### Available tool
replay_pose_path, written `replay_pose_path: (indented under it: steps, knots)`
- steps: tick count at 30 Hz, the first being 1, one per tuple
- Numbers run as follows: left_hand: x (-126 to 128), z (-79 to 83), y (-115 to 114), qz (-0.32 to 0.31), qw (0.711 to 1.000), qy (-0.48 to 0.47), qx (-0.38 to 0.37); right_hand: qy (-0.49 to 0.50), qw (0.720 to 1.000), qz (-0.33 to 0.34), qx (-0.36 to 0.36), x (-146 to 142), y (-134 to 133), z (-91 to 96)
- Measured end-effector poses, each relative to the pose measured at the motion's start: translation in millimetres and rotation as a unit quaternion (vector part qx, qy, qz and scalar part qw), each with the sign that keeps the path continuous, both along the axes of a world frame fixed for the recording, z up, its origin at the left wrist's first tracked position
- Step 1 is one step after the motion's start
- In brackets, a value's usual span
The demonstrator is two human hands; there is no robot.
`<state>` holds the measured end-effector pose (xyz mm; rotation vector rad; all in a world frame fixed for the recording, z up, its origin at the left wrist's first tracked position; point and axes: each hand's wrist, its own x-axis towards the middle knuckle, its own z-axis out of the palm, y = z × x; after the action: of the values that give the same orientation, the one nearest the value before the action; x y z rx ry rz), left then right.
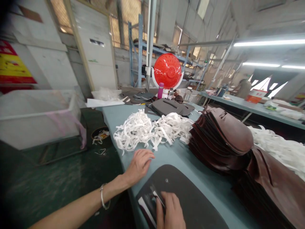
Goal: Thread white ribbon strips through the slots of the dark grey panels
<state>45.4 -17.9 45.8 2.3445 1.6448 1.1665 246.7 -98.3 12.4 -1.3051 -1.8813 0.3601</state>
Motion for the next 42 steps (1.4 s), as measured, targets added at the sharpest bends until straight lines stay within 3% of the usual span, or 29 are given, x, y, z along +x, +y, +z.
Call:
replay_pose_path:
  steps: [3,5,9,12,14,19,22,25,33,38,42]
  knots:
    - [-28.8,5.5,8.0,0.074,0.996,-0.028,0.030,0.132,0.974,0.037,-0.182,-44.2,56.7,29.0]
    - [-41.2,8.0,14.2,0.104,0.993,-0.035,0.044,0.276,0.904,0.049,-0.322,-76.0,97.4,39.8]
    - [-48.5,4.3,29.5,0.093,0.994,0.016,0.052,0.331,0.855,0.062,-0.394,-126.7,156.0,38.9]
    - [-50.2,-5.2,43.4,0.055,0.992,0.102,0.039,0.333,0.842,0.063,-0.420,-134.3,158.6,32.7]
    - [-55.0,-12.4,53.1,0.058,0.991,0.117,0.032,0.330,0.843,0.056,-0.422,-119.7,140.7,30.8]
    - [-69.3,-23.1,70.0,0.069,0.996,0.046,0.015,0.304,0.862,0.034,-0.405,-48.2,80.5,36.7]
    - [-67.2,-23.4,69.2,0.051,0.999,0.009,0.009,0.287,0.877,0.023,-0.385,-26.4,69.5,40.4]
    - [-62.0,-24.1,62.7,0.039,0.999,-0.030,0.003,0.283,0.887,0.032,-0.364,-38.2,82.5,38.4]
    - [-65.4,-33.7,51.9,0.059,0.991,-0.116,-0.003,0.274,0.907,0.049,-0.316,-113.7,148.6,21.6]
    - [-62.3,-36.2,52.0,0.064,0.988,-0.142,-0.001,0.213,0.934,0.024,-0.288,-131.5,175.3,19.1]
    - [-55.8,-31.1,48.1,0.065,0.989,-0.131,0.005,0.165,0.932,0.000,-0.323,-143.5,180.3,17.0]
